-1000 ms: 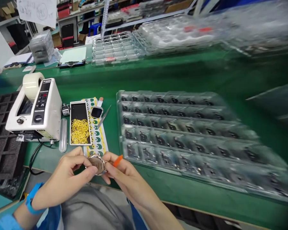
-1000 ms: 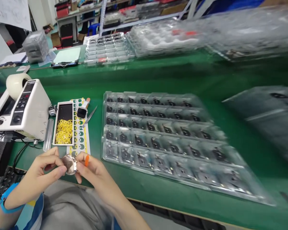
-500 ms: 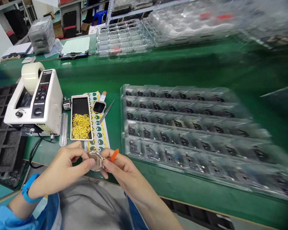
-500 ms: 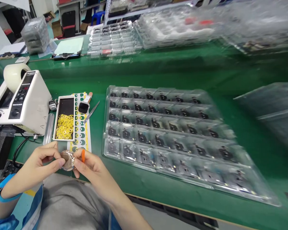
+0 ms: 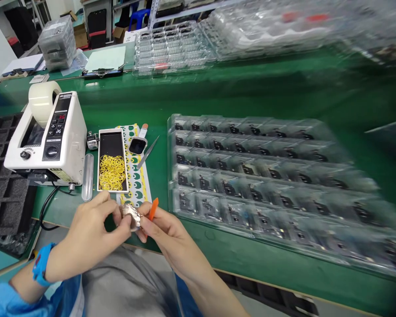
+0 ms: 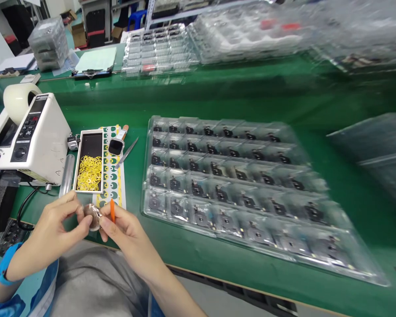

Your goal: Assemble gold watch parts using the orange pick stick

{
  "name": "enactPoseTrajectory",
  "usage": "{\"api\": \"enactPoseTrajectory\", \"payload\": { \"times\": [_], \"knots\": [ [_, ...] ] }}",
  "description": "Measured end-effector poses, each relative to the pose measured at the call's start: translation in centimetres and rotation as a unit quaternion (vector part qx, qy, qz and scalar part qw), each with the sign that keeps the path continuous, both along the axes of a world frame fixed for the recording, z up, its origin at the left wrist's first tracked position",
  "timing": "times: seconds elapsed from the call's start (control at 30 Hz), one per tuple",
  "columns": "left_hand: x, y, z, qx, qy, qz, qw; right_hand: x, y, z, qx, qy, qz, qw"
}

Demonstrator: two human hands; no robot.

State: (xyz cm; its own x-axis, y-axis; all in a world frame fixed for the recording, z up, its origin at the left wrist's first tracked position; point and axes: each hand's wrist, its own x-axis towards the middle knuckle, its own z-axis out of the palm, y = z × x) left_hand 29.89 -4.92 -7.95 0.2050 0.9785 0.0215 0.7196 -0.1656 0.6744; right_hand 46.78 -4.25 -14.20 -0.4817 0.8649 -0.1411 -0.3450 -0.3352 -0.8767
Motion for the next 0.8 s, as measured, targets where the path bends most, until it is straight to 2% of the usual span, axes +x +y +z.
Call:
{"api": "enactPoseTrajectory", "payload": {
  "times": [0.07,0.13,0.2,0.23,0.3,0.4,0.47,0.63,0.73,0.8],
  "knots": [
    [-0.3,-0.2,0.4,0.077,0.086,0.032,0.993,0.0,0.0,0.0,0.010,0.002,-0.013,1.000],
    [-0.9,-0.4,0.9,0.156,0.126,0.074,0.977,0.0,0.0,0.1,0.014,0.004,-0.015,1.000],
    [-1.3,-0.5,1.1,0.225,0.095,0.098,0.965,0.1,0.0,0.2,0.010,0.012,-0.010,1.000],
    [-1.4,-0.4,1.1,0.252,0.060,0.090,0.962,0.0,0.0,0.2,0.006,0.021,-0.006,1.000],
    [-1.0,-0.4,0.7,0.275,-0.013,0.037,0.961,-0.1,0.0,0.5,-0.001,0.051,0.002,0.999],
    [0.2,-0.1,-0.5,0.240,-0.089,-0.050,0.965,-0.3,-0.3,0.7,-0.014,0.098,0.000,0.995],
    [0.8,0.0,-1.6,0.210,-0.125,-0.070,0.967,-0.5,-0.6,0.3,-0.030,0.129,-0.005,0.991],
    [0.9,1.0,-4.5,0.183,-0.188,-0.148,0.953,-1.0,-1.2,-2.2,-0.028,0.228,0.045,0.972],
    [0.5,2.1,-5.8,0.109,-0.225,-0.093,0.964,0.5,-0.1,-2.1,0.007,0.159,0.068,0.985],
    [0.0,2.4,-6.0,0.050,-0.245,-0.051,0.967,2.7,2.2,-0.5,0.096,-0.006,0.029,0.995]
  ]
}}
